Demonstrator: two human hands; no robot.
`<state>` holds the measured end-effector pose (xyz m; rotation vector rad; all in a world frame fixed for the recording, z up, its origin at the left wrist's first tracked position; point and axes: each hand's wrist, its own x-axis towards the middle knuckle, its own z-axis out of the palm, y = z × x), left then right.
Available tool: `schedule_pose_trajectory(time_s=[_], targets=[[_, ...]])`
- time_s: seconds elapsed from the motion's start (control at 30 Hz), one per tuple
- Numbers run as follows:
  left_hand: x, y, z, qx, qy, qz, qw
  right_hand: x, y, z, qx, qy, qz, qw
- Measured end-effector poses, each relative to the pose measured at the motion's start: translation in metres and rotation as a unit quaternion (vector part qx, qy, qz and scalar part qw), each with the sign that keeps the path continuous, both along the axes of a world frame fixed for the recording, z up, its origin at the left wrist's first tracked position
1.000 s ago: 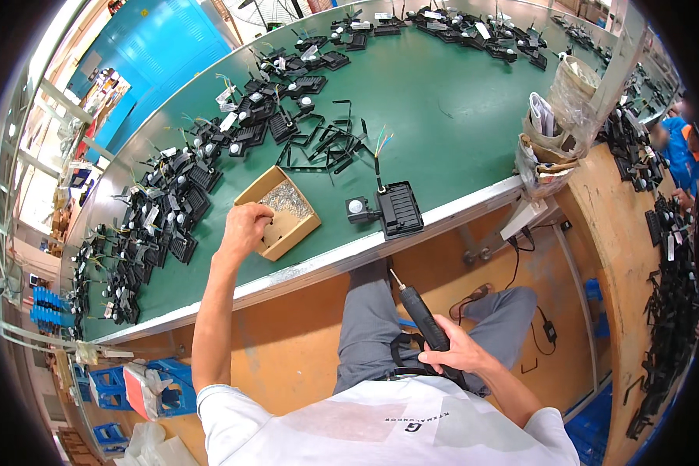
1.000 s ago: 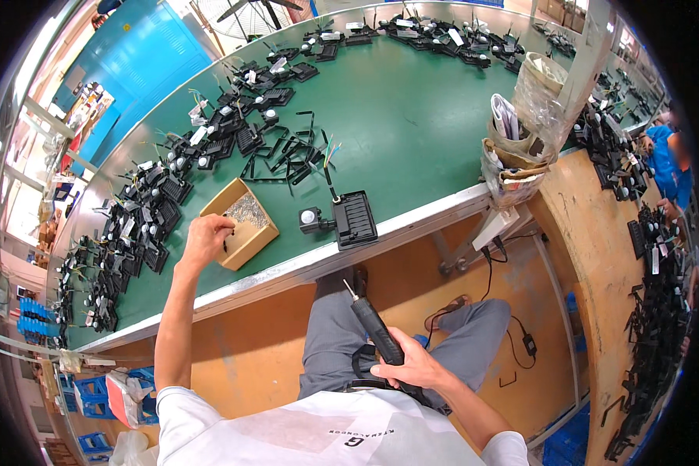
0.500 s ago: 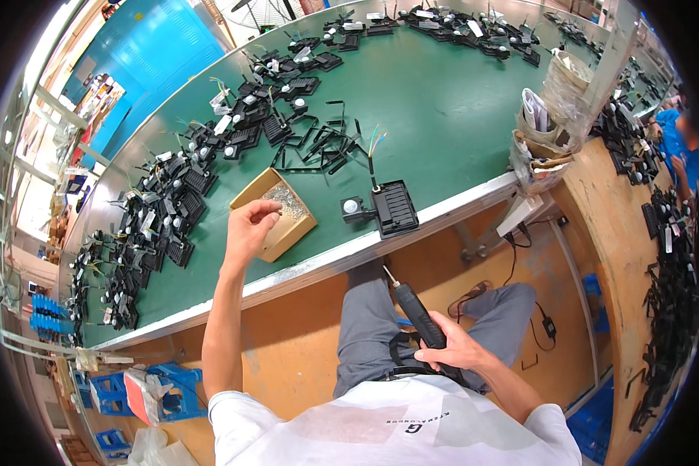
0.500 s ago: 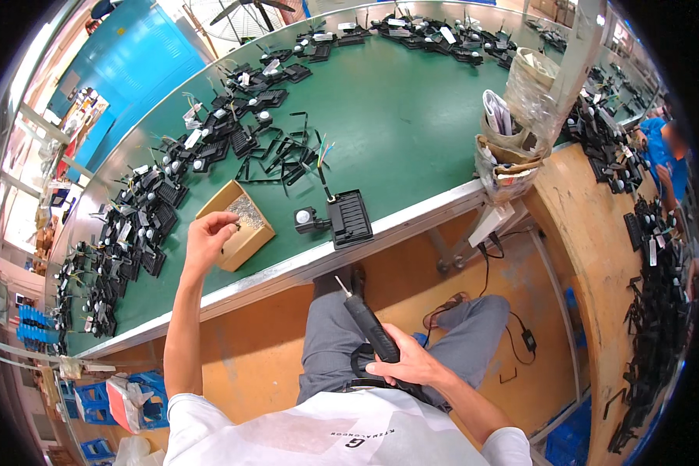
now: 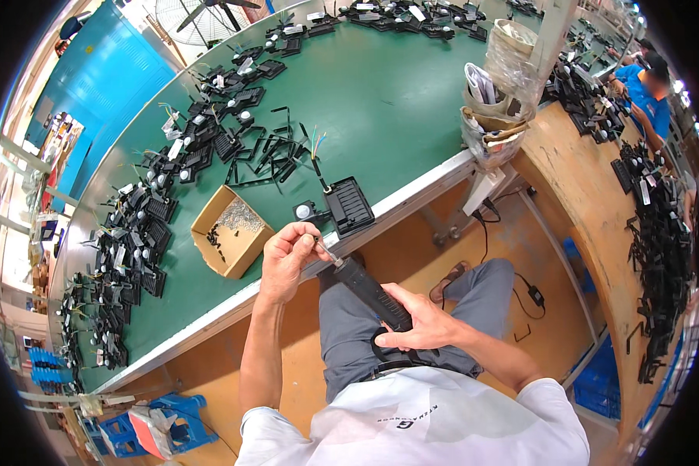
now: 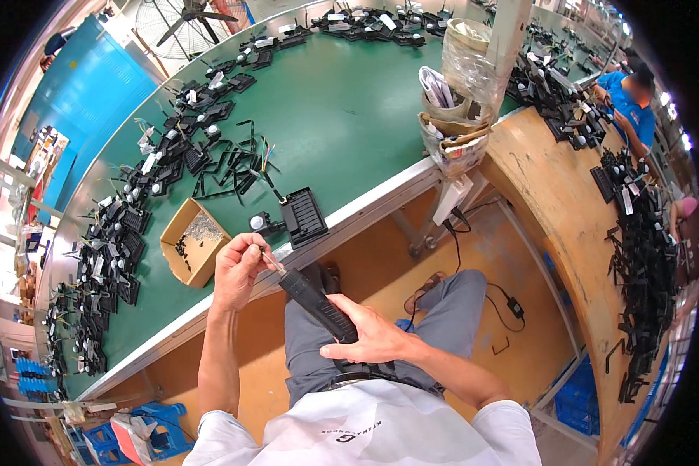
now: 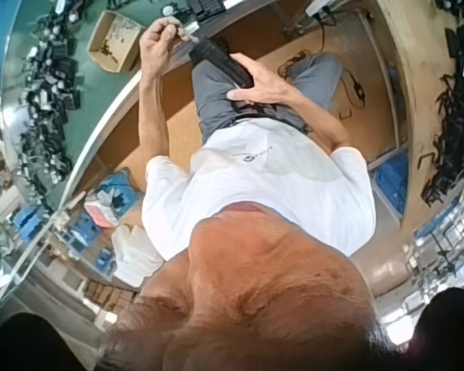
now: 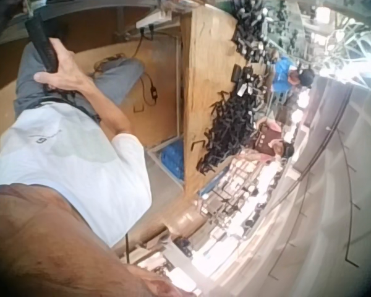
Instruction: The person attaches screws to a small black electronic module using an electric screwdriver.
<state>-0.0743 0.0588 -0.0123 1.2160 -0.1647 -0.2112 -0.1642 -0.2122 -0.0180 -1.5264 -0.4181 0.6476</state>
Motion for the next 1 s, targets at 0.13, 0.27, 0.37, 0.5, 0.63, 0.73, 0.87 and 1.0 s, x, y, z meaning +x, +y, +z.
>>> schedule_pose_trajectory(time_s=[0.13,0.27,0.37,0.5,0.63,0.73,0.87,1.0], targets=[[0.000,-0.004,0.000,0.004,0.002,-0.008,1.000,-0.001,-0.004,0.005,-0.009,0.049,0.013,0.999],[-0.002,-0.008,0.003,0.031,-0.009,-0.003,0.999,-0.001,-0.006,0.007,0.004,0.060,0.010,0.998],[-0.002,-0.007,0.004,0.056,-0.018,-0.003,0.998,-0.001,-0.006,0.006,-0.001,0.058,0.010,0.998],[0.001,-0.005,0.003,0.096,-0.034,-0.015,0.995,-0.005,-0.007,-0.005,-0.009,0.037,-0.012,0.999],[0.000,-0.003,0.006,0.127,-0.044,-0.016,0.991,-0.004,-0.010,-0.002,0.003,0.069,0.006,0.998],[0.005,0.003,0.015,0.177,-0.059,-0.044,0.982,-0.001,-0.016,-0.005,0.030,0.130,0.033,0.991],[0.013,0.002,0.039,0.318,-0.067,-0.114,0.939,0.006,-0.024,-0.007,0.197,0.290,0.098,0.931],[0.014,-0.002,0.040,0.308,-0.030,-0.133,0.942,-0.009,-0.010,-0.011,0.057,0.145,0.041,0.987]])
